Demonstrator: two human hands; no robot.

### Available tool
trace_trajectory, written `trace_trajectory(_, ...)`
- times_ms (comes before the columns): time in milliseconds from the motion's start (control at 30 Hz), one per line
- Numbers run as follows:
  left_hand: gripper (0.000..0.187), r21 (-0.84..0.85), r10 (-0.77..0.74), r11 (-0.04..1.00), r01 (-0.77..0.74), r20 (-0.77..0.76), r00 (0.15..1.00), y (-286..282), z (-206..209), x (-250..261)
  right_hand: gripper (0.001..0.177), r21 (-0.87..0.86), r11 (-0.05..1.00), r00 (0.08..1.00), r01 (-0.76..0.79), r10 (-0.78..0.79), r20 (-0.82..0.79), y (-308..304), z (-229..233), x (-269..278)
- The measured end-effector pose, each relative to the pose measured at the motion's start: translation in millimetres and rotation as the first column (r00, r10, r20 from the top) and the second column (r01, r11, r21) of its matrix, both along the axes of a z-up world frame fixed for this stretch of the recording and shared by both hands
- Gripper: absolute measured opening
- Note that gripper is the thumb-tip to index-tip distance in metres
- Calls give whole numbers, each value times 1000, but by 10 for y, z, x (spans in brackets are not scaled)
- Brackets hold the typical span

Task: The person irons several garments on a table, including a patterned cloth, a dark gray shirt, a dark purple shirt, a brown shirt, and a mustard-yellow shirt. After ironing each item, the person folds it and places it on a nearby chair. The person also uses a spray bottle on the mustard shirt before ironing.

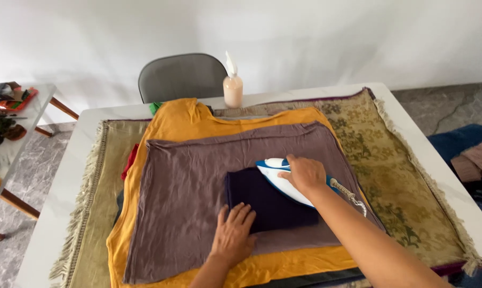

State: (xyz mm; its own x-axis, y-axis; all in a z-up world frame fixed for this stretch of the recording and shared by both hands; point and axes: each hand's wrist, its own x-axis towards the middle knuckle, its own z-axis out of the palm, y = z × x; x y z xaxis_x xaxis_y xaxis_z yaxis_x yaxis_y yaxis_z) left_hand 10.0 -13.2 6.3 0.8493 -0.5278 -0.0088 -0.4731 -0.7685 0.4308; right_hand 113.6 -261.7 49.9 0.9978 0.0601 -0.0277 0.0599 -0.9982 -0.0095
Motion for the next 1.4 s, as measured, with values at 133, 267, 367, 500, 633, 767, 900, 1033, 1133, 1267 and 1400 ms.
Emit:
trace_trajectory(133, 68, 217, -40, 976, 24, 72, 997, 35, -145, 67, 59, 72, 997, 995, -26, 19, 94, -235, 38, -397)
trace_trajectory(267, 61, 231, -61, 973, 10, 215, 975, 87, -362, 138, 64, 29, 981, 980, 193, -191, -58, -590, 133, -428)
trace_trajectory(367, 46, 147, -31, 989, 5, 181, 983, 134, -243, 240, 58, 67, 958, 960, 279, -276, -48, -842, 143, -395)
trace_trajectory(500, 38, -27, 74, 997, -75, -34, 997, 14, 253, 465, 53, 49, 937, 935, 346, -340, -98, -1027, 110, -341)
trace_trajectory(633, 27, -327, 107, 943, -63, 117, 987, -362, 800, 868, 55, 80, 944, 947, 321, -319, -45, -1100, 13, -328)
trace_trajectory(767, 22, -411, 75, 911, 16, 206, 976, -795, 1371, 1192, 52, 72, 951, 954, 301, -299, -28, -1125, -11, -326)
trace_trajectory(900, 21, -454, 47, 889, 59, 218, 975, -1001, 1694, 1316, 50, 94, 928, 929, 361, -349, -123, -1083, 60, -317)
trace_trajectory(1033, 33, -608, 148, 785, -116, 3, 989, -740, 1507, 1527, 46, 102, 910, 909, 402, -385, -158, -1058, 87, -324)
trace_trajectory(1133, 37, -712, 176, 635, -301, -246, 953, -238, 898, 1581, 48, 114, 921, 928, 372, -367, -68, -1061, 64, -346)
trace_trajectory(1267, 37, -483, 382, 409, -774, -680, 626, 310, -254, 1210, 53, 50, 930, 930, 365, -362, -56, -1072, 44, -318)
trace_trajectory(1400, 47, -451, 842, 397, -800, -169, 513, 264, -698, 757, 62, -20, 930, 928, 368, -368, -54, -1066, 24, -327)
